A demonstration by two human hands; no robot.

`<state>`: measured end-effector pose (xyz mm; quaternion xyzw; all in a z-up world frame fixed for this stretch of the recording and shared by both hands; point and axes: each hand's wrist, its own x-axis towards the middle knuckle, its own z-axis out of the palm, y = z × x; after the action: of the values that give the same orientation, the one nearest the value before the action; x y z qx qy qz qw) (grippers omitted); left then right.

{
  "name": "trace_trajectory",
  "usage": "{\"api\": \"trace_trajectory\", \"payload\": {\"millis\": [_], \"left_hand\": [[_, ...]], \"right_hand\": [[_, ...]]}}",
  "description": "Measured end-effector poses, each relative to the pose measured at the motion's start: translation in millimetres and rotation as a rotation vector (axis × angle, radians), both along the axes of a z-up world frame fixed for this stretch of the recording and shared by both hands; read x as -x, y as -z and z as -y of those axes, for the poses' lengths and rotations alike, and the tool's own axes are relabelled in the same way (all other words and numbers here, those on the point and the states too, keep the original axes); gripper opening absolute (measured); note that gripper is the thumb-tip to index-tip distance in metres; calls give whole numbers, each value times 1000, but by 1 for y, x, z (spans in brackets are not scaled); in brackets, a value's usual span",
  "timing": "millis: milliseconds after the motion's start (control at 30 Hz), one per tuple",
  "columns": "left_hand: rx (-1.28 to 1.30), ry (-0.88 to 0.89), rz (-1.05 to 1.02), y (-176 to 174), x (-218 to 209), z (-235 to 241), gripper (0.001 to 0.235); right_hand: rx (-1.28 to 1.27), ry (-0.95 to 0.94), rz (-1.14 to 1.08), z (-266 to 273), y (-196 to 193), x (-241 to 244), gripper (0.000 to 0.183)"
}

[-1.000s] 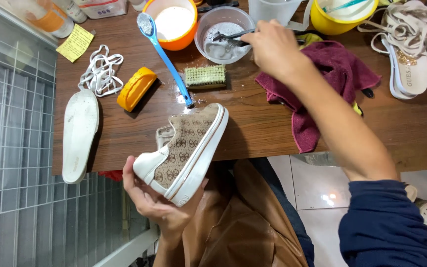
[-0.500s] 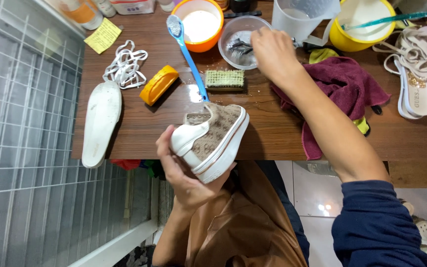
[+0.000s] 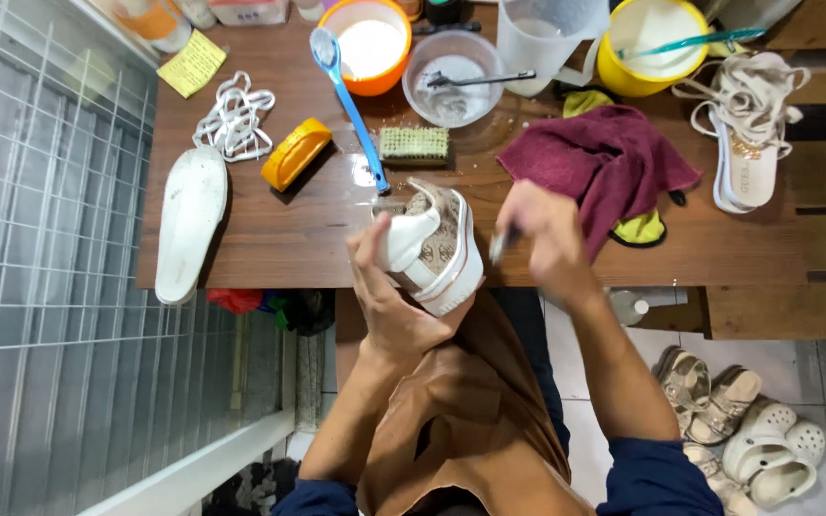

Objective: The person scrubs a patterned sneaker with a small brush, focusing on the white rubber sole and the upper fabric. They repeatedly dip the brush into a bowl of soapy water and wipe the shoe with a maroon cloth to remove dirt and foam.

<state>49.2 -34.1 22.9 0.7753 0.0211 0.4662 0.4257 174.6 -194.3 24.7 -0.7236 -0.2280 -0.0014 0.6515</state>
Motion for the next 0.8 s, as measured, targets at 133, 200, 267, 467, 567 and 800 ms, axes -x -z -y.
{"api": "trace_trajectory", "payload": {"millis": [133,200,267,467,567,800], "left_hand": [[-5,29,-7,-3,-6,12,105],[-46,-15,-28,-9,-7,17,100],[-39,6,-32,-6,-8,17,102],[-26,7,-23,-13,-9,15,99],[-13,6,-24,-12,-14,14,100],[-39,-32,-69,-20,-10,10,95]], "right_hand": [[208,20,623,7,-13,19,41],[380,170,884,9,-10,2,35],[348,153,904,4,-26,16,31],[301,148,936,0,-24,-2,27],[242,123,942,-9,-32,2,27],[152,-2,855,-27,-38,10,28]]}}
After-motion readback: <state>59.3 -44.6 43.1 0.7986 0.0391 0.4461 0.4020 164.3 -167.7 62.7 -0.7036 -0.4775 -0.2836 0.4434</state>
